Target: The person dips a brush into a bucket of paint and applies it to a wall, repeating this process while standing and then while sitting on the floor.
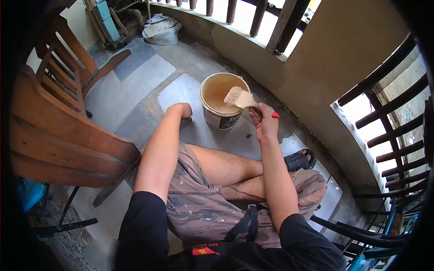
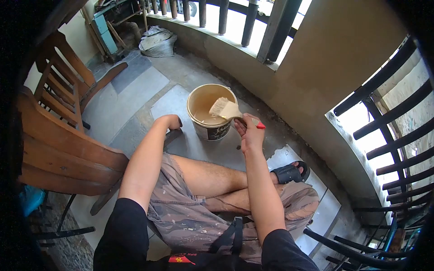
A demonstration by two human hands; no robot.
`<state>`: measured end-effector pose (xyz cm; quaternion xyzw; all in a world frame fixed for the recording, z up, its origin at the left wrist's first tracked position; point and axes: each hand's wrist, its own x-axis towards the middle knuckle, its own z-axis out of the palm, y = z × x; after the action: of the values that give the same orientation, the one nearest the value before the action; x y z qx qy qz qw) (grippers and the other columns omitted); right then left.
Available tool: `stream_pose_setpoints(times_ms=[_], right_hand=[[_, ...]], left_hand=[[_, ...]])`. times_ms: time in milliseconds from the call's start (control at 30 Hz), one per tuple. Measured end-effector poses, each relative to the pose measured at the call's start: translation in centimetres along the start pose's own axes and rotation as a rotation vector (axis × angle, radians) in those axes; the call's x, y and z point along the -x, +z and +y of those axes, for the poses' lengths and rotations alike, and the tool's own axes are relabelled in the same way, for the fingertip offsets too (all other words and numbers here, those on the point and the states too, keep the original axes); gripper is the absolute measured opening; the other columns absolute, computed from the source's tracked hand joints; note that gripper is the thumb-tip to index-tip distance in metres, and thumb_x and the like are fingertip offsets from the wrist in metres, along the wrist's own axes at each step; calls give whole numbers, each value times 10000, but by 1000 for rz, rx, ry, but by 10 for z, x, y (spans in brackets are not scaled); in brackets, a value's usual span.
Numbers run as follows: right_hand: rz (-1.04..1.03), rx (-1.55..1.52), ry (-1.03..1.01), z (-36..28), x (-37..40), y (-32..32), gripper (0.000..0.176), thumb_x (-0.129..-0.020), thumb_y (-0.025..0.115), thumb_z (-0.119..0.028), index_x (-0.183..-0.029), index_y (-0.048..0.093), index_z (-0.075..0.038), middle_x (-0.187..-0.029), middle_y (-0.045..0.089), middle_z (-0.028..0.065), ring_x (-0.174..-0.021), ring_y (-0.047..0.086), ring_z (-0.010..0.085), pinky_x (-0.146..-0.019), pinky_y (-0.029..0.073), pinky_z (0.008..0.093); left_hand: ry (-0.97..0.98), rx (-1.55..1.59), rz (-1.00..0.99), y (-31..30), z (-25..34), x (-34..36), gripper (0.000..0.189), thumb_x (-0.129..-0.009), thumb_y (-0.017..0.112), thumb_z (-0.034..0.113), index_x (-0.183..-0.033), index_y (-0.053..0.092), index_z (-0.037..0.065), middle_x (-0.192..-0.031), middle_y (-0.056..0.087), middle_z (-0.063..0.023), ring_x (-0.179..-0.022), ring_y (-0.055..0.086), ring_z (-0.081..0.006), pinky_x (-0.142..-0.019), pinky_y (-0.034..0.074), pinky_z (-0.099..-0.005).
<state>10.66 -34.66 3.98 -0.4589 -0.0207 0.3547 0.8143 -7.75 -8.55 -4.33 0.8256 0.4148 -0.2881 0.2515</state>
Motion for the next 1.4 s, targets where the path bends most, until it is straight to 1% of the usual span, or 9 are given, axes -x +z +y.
stream_pose_setpoints(times_ms=[400, 600, 900, 967, 1000, 1067, 1233, 1300, 1400], right_hand=[[-26, 22, 51, 8, -10, -13, 200, -862, 592, -140, -1014, 516, -36, -861, 615, 108, -744, 648, 211, -631, 554, 302], [-125, 133, 111, -16, -2, -8, 279, -898, 558, -217, -1079, 522, -7, -1054, 564, 130, -840, 647, 258, -700, 553, 317], [-20, 348, -284, -79, -33, -16, 184, -867, 598, -177, -996, 587, -45, -863, 633, 84, -757, 654, 226, -693, 541, 301], [6, 1195, -993, -92, -41, -20, 177, -822, 613, -134, -988, 597, -74, -921, 623, 107, -780, 638, 276, -706, 526, 323], [-5, 1204, -993, -100, -46, -19, 177, -822, 613, -134, -988, 597, -74, -921, 623, 107, -780, 638, 276, -706, 526, 323], [-82, 1662, -1457, -116, -52, -10, 210, -778, 611, -104, -987, 599, -93, -988, 592, 120, -856, 604, 304, -711, 510, 349], [-57, 1976, -1655, -148, -68, 27, 149, -746, 575, -72, -895, 581, -75, -959, 551, 146, -947, 553, 293, -699, 512, 384], [-33, 1953, -1883, -151, -84, 30, 108, -739, 566, -80, -846, 571, -62, -941, 531, 158, -936, 543, 301, -703, 519, 379], [-33, 2136, -1527, -143, -112, 12, 86, -747, 563, -100, -817, 566, -50, -971, 519, 163, -931, 547, 308, -691, 527, 367]], left_hand=[[38, 43, 56, 7, -9, -13, 283, -719, 506, 95, -919, 684, 5, -934, 666, -189, -848, 645, -281, -722, 494, -411], [80, 113, -22, -9, 9, 19, 291, -772, 532, 95, -1023, 678, 72, -958, 671, -161, -814, 651, -263, -699, 513, -387], [81, 154, 15, -8, 6, 19, 285, -773, 553, 99, -1029, 670, 50, -939, 675, -153, -786, 646, -246, -690, 502, -373], [68, 132, 19, -8, 9, 16, 269, -775, 558, 111, -1009, 672, 44, -936, 672, -161, -791, 644, -252, -699, 497, -378], [54, 100, 24, -9, 10, 14, 255, -777, 562, 123, -989, 675, 37, -934, 670, -168, -797, 642, -258, -708, 492, -383], [45, 94, 29, -5, 9, 2, 245, -778, 562, 128, -973, 676, 33, -934, 668, -173, -808, 642, -267, -714, 490, -386], [64, 35, 10, -7, 15, 4, 256, -772, 554, 120, -983, 667, 30, -960, 660, -183, -869, 638, -293, -743, 485, -403], [69, 48, 11, -9, 16, 12, 263, -770, 553, 116, -993, 664, 34, -968, 658, -183, -874, 636, -294, -746, 485, -405], [93, 49, 19, -9, 17, 11, 279, -760, 549, 102, -1010, 660, 49, -989, 655, -183, -913, 631, -301, -773, 482, -407]])
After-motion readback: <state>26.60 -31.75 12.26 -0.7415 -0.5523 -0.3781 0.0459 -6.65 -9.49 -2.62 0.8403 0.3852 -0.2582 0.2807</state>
